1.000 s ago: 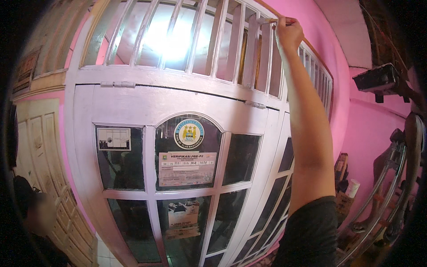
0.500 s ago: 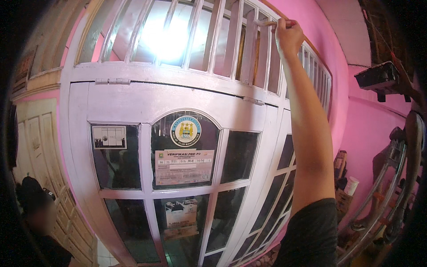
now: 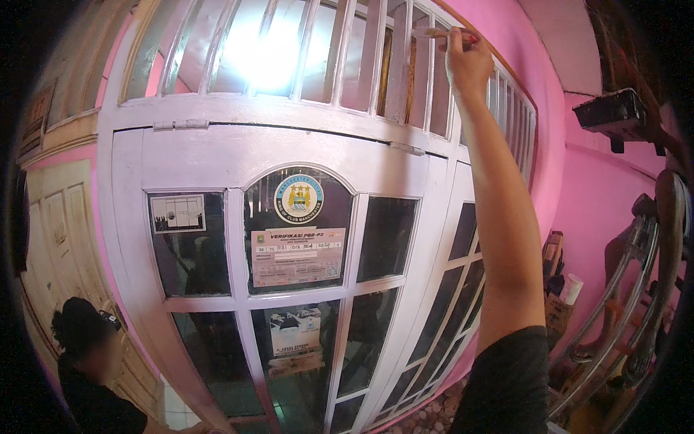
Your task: The person paints the upper bars of a door frame and the side of a wooden door using a brush and a small container of white paint.
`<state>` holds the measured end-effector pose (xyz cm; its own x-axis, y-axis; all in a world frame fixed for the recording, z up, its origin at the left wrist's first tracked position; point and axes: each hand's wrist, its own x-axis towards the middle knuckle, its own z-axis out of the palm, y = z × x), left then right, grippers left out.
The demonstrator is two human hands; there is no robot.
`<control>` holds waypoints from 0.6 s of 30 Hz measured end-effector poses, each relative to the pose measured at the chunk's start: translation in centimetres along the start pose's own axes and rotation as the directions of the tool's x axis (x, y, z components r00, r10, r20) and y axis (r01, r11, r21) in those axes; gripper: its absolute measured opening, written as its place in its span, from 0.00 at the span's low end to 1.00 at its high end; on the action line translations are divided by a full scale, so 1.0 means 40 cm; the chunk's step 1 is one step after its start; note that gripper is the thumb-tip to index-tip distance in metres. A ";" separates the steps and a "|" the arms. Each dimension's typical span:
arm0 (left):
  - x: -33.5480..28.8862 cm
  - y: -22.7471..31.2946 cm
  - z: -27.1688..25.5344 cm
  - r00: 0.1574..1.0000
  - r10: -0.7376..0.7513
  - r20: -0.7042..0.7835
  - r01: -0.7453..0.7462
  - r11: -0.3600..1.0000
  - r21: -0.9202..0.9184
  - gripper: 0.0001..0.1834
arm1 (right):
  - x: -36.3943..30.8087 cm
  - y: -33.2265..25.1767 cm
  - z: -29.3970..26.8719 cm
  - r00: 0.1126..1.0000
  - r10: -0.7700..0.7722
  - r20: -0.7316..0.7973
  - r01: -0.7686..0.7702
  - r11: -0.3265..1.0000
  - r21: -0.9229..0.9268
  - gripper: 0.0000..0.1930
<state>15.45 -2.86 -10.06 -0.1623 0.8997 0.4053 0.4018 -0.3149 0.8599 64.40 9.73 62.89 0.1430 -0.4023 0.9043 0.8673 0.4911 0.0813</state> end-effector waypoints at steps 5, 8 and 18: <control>-0.021 0.002 -0.010 0.990 -0.120 0.068 0.125 0.989 -0.073 0.36 | -0.069 -0.018 -0.024 0.996 -0.037 0.083 0.070 0.896 -0.438 0.14; -0.018 0.017 -0.009 0.992 -0.101 0.069 0.107 0.990 -0.096 0.37 | -0.077 -0.026 -0.040 0.998 -0.031 0.053 0.042 0.974 -0.223 0.17; -0.018 0.005 -0.004 0.990 -0.098 0.101 0.111 0.984 -0.137 0.41 | -0.070 -0.057 -0.046 0.999 -0.008 0.032 0.015 0.974 -0.225 0.18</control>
<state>15.51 -3.63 -10.15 -0.1090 0.9520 0.2861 0.2540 -0.2516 0.9339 62.90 8.30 59.40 0.1210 -0.3816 0.9164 0.9544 0.2985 -0.0017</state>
